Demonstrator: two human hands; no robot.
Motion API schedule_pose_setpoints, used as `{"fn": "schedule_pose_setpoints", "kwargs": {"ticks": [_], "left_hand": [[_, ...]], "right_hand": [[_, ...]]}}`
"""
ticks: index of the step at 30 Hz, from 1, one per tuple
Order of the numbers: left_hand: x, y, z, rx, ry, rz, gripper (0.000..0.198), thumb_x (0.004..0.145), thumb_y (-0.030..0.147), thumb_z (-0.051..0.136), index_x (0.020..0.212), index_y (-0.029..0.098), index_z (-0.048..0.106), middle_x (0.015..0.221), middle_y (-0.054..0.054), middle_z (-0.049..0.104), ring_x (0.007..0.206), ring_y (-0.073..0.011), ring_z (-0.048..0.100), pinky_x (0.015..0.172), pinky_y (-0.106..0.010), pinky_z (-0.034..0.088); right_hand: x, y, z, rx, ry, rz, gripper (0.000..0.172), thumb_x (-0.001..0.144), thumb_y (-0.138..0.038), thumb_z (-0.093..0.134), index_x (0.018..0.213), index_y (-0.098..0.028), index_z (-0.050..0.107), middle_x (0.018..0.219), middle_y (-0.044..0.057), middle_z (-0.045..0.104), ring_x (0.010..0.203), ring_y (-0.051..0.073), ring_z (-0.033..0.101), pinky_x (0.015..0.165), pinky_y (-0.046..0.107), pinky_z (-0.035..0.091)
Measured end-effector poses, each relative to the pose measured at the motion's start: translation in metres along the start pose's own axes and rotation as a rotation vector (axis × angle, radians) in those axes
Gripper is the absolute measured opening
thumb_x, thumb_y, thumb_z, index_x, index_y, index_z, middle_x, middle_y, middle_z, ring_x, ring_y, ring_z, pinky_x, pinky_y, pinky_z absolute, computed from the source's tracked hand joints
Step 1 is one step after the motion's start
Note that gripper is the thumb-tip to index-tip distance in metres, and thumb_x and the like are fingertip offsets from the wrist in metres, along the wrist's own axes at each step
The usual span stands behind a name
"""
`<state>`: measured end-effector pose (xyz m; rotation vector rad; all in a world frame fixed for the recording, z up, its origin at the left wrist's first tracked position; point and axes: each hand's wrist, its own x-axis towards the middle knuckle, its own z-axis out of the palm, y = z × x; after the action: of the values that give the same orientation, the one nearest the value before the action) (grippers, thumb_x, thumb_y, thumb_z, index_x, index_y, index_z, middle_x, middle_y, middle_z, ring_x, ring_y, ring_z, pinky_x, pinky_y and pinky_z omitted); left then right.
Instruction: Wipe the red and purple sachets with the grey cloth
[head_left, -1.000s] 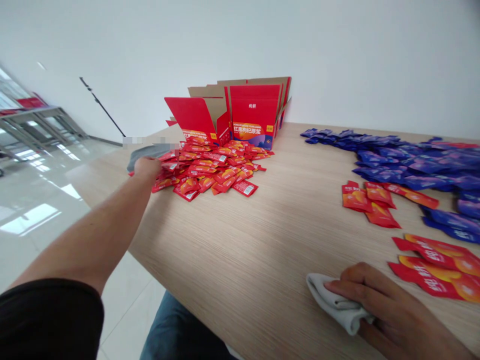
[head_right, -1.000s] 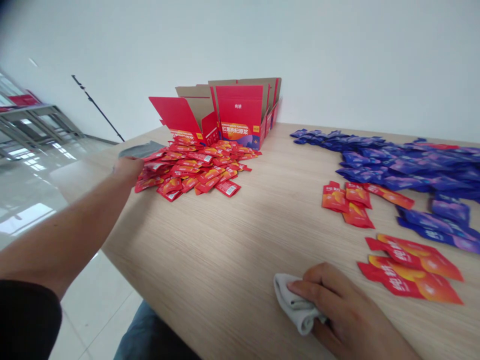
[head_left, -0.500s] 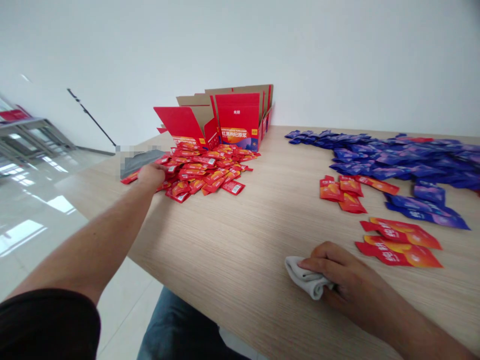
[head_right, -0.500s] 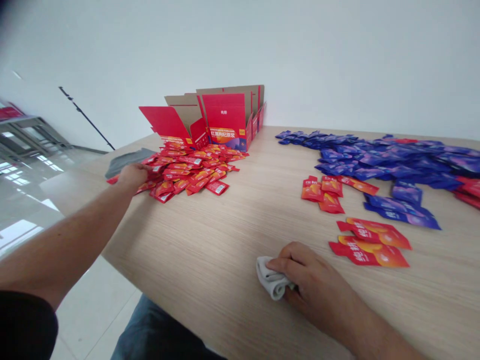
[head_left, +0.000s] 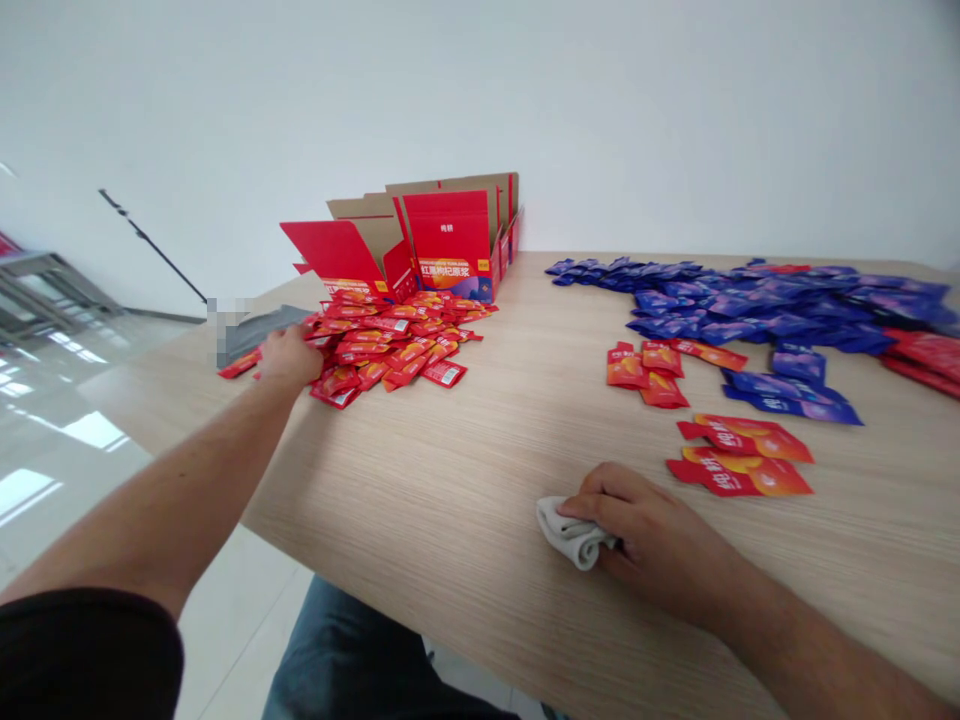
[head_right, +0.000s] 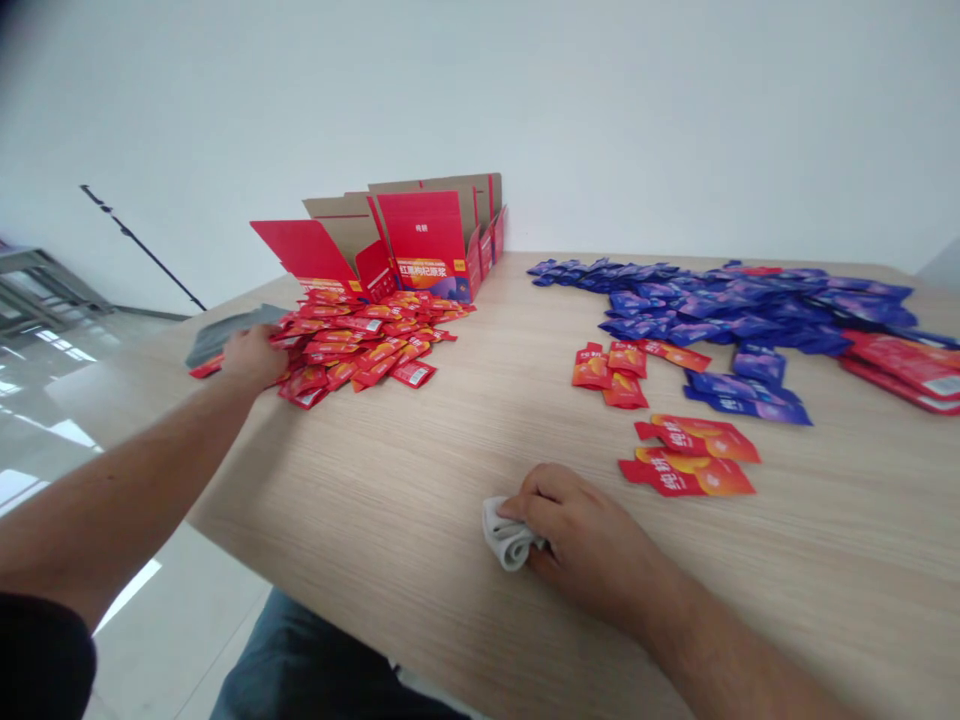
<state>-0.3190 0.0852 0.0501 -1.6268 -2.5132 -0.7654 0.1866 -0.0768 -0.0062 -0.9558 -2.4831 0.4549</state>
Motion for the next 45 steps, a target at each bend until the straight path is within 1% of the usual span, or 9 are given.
{"fn": "schedule_pose_setpoints", "kwargs": {"ticks": [4, 6, 8, 13, 18, 23, 28, 37, 45], "left_hand": [[-0.020, 0.046, -0.007, 0.061, 0.182, 0.085, 0.037, 0.077, 0.022, 0.062, 0.114, 0.022, 0.064, 0.123, -0.010, 0.063, 0.127, -0.0308, 0.052, 0.115, -0.048, 0.039], [-0.036, 0.079, -0.005, 0.015, 0.156, 0.182, 0.035, 0.075, 0.017, 0.062, 0.109, 0.022, 0.066, 0.110, -0.007, 0.068, 0.116, -0.0276, 0.059, 0.111, -0.043, 0.044], [-0.059, 0.115, 0.001, -0.087, 0.038, 0.220, 0.033, 0.074, 0.014, 0.061, 0.105, 0.023, 0.067, 0.101, -0.002, 0.071, 0.096, -0.0235, 0.066, 0.097, -0.038, 0.052], [-0.131, 0.199, 0.038, -0.449, -0.381, 0.552, 0.031, 0.077, 0.016, 0.059, 0.104, 0.027, 0.067, 0.108, 0.000, 0.074, 0.102, -0.0203, 0.070, 0.092, -0.032, 0.055], [-0.171, 0.267, 0.090, -0.317, -0.615, 0.836, 0.041, 0.080, 0.018, 0.061, 0.119, 0.029, 0.068, 0.116, -0.003, 0.075, 0.111, -0.0220, 0.069, 0.100, -0.034, 0.053], [-0.168, 0.328, 0.136, -0.290, -0.556, 0.675, 0.043, 0.089, 0.028, 0.059, 0.132, 0.024, 0.062, 0.120, -0.009, 0.074, 0.113, -0.0240, 0.068, 0.099, -0.035, 0.052], [-0.173, 0.378, 0.162, -0.150, -0.486, 0.453, 0.064, 0.084, 0.055, 0.065, 0.138, 0.022, 0.056, 0.138, -0.021, 0.063, 0.131, -0.0375, 0.056, 0.100, -0.050, 0.048], [-0.165, 0.400, 0.176, -0.033, -0.526, 0.489, 0.069, 0.075, 0.045, 0.077, 0.136, 0.020, 0.056, 0.138, -0.023, 0.063, 0.130, -0.0382, 0.057, 0.099, -0.048, 0.049], [-0.147, 0.332, 0.122, -0.040, -0.717, 0.492, 0.043, 0.071, 0.026, 0.078, 0.112, 0.016, 0.069, 0.099, -0.008, 0.077, 0.090, -0.0240, 0.073, 0.070, -0.027, 0.051]], "right_hand": [[0.001, -0.001, -0.001, 0.018, -0.009, 0.024, 0.036, 0.080, -0.007, 0.070, 0.113, -0.020, 0.075, 0.101, 0.007, 0.069, 0.092, 0.020, 0.066, 0.081, 0.031, 0.054], [0.003, -0.002, -0.002, 0.033, -0.001, 0.026, 0.036, 0.079, -0.007, 0.072, 0.114, -0.019, 0.076, 0.102, 0.008, 0.069, 0.093, 0.020, 0.065, 0.082, 0.031, 0.053], [0.005, -0.002, -0.002, 0.052, -0.003, 0.040, 0.035, 0.080, -0.009, 0.073, 0.113, -0.017, 0.076, 0.104, 0.008, 0.069, 0.095, 0.020, 0.065, 0.083, 0.031, 0.053], [0.008, -0.005, -0.006, 0.061, -0.013, 0.045, 0.034, 0.081, -0.012, 0.074, 0.114, -0.017, 0.077, 0.103, 0.009, 0.069, 0.094, 0.020, 0.064, 0.083, 0.030, 0.051], [0.009, -0.006, -0.008, 0.064, -0.045, 0.058, 0.032, 0.083, -0.014, 0.073, 0.114, -0.018, 0.077, 0.106, 0.008, 0.070, 0.095, 0.019, 0.063, 0.083, 0.028, 0.050], [0.010, -0.003, -0.006, 0.061, -0.083, 0.043, 0.030, 0.084, -0.017, 0.073, 0.114, -0.021, 0.077, 0.106, 0.006, 0.070, 0.095, 0.018, 0.063, 0.083, 0.027, 0.049], [0.009, 0.001, -0.004, 0.043, -0.074, 0.011, 0.032, 0.083, -0.019, 0.074, 0.115, -0.022, 0.076, 0.105, 0.005, 0.070, 0.096, 0.019, 0.064, 0.086, 0.027, 0.049], [0.009, -0.001, -0.007, -0.014, -0.102, -0.019, 0.029, 0.085, -0.022, 0.074, 0.114, -0.022, 0.076, 0.108, 0.005, 0.070, 0.097, 0.020, 0.063, 0.089, 0.029, 0.049], [0.009, -0.001, -0.004, -0.051, -0.121, -0.026, 0.029, 0.087, -0.021, 0.073, 0.116, -0.022, 0.075, 0.108, 0.007, 0.069, 0.100, 0.022, 0.064, 0.091, 0.032, 0.050]]}}
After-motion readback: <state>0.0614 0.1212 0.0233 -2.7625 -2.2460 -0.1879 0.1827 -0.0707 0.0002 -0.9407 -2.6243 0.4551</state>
